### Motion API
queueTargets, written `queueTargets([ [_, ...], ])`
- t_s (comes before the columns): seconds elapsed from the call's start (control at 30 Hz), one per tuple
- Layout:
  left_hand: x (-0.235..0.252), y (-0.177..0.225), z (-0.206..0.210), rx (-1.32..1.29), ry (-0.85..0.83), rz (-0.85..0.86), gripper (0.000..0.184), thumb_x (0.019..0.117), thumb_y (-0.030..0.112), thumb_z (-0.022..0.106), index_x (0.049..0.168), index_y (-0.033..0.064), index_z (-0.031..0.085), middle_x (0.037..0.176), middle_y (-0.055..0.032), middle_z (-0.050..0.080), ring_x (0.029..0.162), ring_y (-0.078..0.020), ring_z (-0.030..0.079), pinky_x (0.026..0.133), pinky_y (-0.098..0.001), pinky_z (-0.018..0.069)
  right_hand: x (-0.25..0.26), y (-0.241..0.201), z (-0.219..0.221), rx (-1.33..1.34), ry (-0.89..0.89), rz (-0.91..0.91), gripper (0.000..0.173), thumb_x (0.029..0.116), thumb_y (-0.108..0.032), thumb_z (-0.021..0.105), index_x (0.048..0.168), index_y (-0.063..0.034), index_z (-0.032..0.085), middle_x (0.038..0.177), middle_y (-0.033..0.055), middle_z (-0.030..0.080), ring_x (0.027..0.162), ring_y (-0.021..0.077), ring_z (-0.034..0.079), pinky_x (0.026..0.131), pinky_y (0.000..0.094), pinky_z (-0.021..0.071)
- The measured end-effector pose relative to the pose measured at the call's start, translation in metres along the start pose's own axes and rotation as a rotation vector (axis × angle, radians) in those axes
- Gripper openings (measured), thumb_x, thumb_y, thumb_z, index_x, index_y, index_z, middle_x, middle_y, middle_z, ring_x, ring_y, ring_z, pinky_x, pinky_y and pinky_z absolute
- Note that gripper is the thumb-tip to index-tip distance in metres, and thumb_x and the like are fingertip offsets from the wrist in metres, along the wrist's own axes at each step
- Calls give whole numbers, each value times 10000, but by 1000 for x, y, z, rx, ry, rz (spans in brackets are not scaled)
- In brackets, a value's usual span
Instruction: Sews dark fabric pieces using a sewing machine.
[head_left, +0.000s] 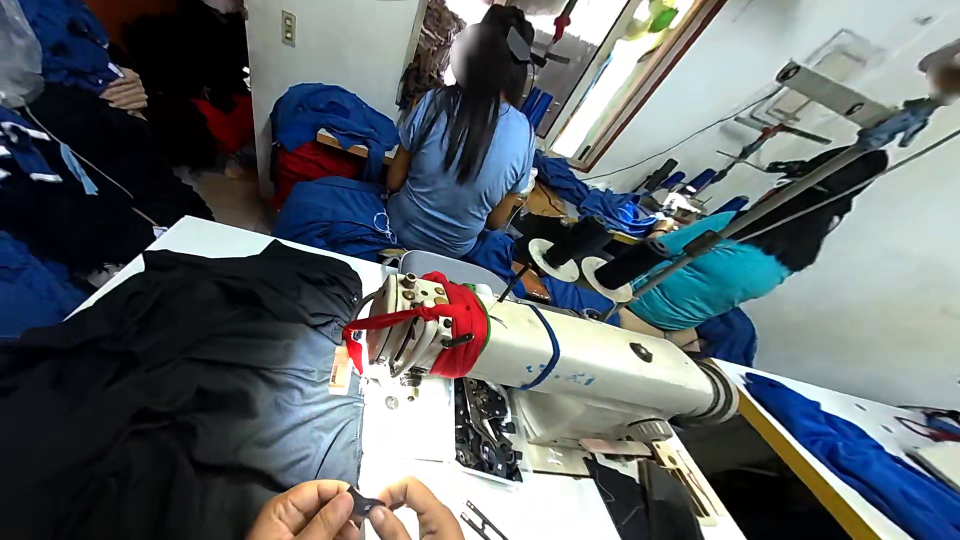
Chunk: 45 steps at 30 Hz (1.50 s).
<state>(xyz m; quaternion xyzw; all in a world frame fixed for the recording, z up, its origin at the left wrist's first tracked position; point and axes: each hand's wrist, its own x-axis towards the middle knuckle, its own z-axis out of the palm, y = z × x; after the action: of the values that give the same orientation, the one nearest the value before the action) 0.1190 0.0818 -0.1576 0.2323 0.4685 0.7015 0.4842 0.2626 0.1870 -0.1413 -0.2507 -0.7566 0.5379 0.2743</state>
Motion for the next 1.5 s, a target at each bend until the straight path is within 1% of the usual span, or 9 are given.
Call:
queueTargets([
  [0.13,-2,4,2,-95,-33,-107,216,1018,21,527,1015,84,734,876,-4,755,723,-90,714,678,-267,616,-2,3,2,94,-8,-35,113,968,-24,592,1001,67,649,949,69,696,924,40,651,902,256,530],
  [0.27,-3,2,2,6,-25,-40,182,957,-21,618,1025,75,756,858,22,757,689,-55,693,641,-230,594,-2,1,2,63,3,-5,87,936,-27,622,956,49,661,910,60,689,907,47,640,882,259,516],
  [0.37,0,1,2,55,-44,-14,276,918,-54,646,1170,59,642,837,28,737,678,-69,685,627,-241,582,-2,2,2,19,16,-8,76,928,-27,634,946,38,668,892,63,690,899,66,645,886,281,518],
  [0.43,1,-1,2,74,-44,-3,263,914,-59,649,1129,88,609,843,33,739,671,-69,689,613,-241,584,-3,3,2,-40,32,-16,74,922,-45,649,937,20,680,882,65,702,894,106,654,900,371,496],
  [0.5,0,-4,1,119,-37,34,171,920,-45,648,1036,79,673,858,35,731,673,-65,683,614,-241,590,-4,4,2,-107,46,-23,84,917,-71,661,932,2,699,880,71,705,896,151,658,907,452,466],
  [0.6,-2,-6,1,210,-35,77,125,943,-9,638,1011,61,715,854,54,736,691,-52,692,643,-237,601,-5,6,2,-188,74,-28,99,913,-114,678,928,-26,722,868,63,709,888,174,665,903,503,452],
  [0.77,-2,-4,0,241,-50,101,122,890,-2,720,995,59,735,852,54,750,712,-41,696,672,-228,598,-6,4,2,-242,91,-37,105,894,-138,707,924,-41,729,848,60,706,875,187,664,890,519,443],
  [1.0,-3,-3,1,238,3,26,133,931,-18,641,949,70,739,791,53,733,664,-37,676,642,-213,581,-7,5,0,-230,98,-29,152,914,-147,703,1013,-39,744,903,39,727,902,168,672,922,537,436],
  [1.5,-1,-5,4,245,44,-6,117,936,-2,631,935,54,734,801,40,734,664,-34,673,634,-205,575,-6,5,2,-300,91,-53,117,938,-139,671,974,-64,752,867,28,729,879,171,676,912,542,425],
])
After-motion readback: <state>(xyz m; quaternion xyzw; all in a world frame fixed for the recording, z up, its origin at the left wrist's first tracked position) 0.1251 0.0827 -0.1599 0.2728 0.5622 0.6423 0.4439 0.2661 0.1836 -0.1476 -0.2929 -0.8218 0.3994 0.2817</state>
